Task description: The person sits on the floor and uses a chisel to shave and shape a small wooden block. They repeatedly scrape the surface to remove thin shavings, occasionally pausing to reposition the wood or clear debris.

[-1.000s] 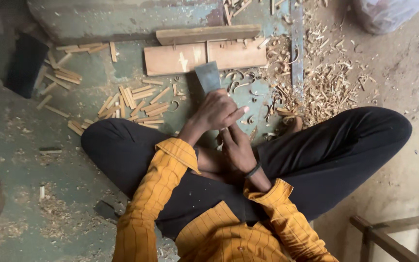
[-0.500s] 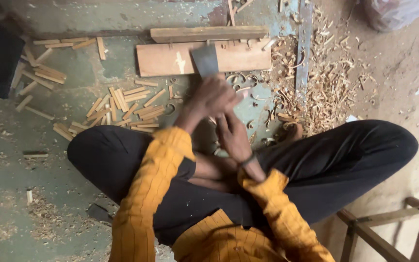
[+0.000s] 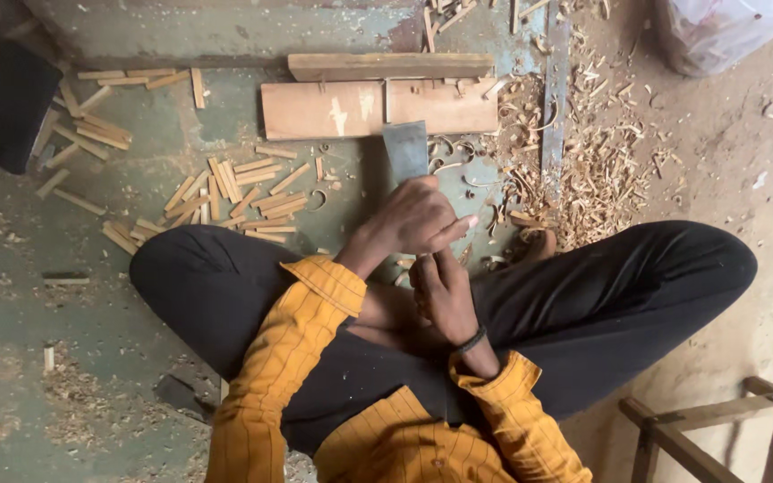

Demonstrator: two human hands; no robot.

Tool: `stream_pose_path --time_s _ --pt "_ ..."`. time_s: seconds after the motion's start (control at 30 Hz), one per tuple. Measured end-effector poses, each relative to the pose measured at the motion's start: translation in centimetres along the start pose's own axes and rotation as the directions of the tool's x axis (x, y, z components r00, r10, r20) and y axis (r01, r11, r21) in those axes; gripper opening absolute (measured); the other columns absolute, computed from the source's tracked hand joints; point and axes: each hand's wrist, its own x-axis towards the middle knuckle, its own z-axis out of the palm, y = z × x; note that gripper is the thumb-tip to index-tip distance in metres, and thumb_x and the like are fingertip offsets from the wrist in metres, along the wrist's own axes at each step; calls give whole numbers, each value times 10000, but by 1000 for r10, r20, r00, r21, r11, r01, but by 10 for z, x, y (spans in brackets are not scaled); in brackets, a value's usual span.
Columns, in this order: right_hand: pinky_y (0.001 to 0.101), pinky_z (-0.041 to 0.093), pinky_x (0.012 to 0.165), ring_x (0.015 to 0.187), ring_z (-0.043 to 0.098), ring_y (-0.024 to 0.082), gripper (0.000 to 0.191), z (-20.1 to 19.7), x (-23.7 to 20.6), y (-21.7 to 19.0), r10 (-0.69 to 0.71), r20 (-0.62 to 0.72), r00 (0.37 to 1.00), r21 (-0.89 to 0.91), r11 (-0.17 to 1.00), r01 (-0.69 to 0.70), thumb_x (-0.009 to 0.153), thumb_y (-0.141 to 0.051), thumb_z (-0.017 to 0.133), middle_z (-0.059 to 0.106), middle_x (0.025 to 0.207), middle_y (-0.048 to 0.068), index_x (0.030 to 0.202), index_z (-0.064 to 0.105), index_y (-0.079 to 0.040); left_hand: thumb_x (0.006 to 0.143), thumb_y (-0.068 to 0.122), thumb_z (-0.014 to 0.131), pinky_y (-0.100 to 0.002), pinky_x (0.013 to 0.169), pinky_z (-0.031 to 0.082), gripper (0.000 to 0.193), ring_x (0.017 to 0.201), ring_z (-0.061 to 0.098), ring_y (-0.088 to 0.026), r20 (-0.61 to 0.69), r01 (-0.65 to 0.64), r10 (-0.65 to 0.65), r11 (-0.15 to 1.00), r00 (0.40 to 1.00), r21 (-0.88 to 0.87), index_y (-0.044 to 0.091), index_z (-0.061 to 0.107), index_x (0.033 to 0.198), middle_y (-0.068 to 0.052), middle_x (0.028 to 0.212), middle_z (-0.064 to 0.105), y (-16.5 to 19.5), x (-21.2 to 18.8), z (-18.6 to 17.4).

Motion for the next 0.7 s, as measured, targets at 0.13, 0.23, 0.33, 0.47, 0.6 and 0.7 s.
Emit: stream_pose_path --time_s 0.13,0.23,0.33,0.47,0.6,0.7 --pt "235 355 385 455 423 54 208 3 0 -5 5 4 1000 -82 997 -5 1084 -206 453 488 652 -26 1180 547 -48 988 336 621 -455 624 411 611 444 430 -367 -26 37 -38 998 999 -44 89 517 439 -133 462 506 -1 -2 -2" --pt "235 351 383 448 418 52 212 6 3 -10 0 1 1000 -112 994 0 1075 -218 453 483 645 -29 1190 550 -68 992 328 625 -456 625 408 614 441 427 -375 -17 24 -25 998 1000 -55 84 510 440 -131 456 495 -7 -2 -2" --pt "237 352 375 428 410 54 223 10 5 -15 13 -17 1000 -103 995 -14 1052 -228 458 482 627 -30 1216 549 -107 995 324 623 -453 625 406 605 446 438 -367 -29 15 -18 995 999 -97 85 512 450 -125 454 489 -10 -3 -1" --pt "242 353 386 439 431 58 220 12 4 -19 29 -57 998 -150 988 -38 1076 -245 473 491 627 -23 1143 565 -57 998 316 616 -449 635 403 600 430 427 -342 -19 2 -4 997 1000 -81 94 508 451 -113 446 478 -11 -3 2" --pt "246 358 393 445 439 61 232 12 1 -21 -24 -33 999 -178 984 18 1083 -238 474 506 617 -15 1121 580 -35 996 302 610 -442 632 402 591 364 388 -296 34 23 -20 995 999 -95 128 522 439 -72 406 472 -11 -4 3" --pt "249 360 385 437 439 63 229 13 0 -24 25 -53 998 -175 984 -34 1073 -240 475 502 616 -17 1118 576 -39 997 309 613 -439 643 404 593 387 393 -294 20 32 -30 994 999 -108 123 514 442 -78 417 468 -11 -4 2"
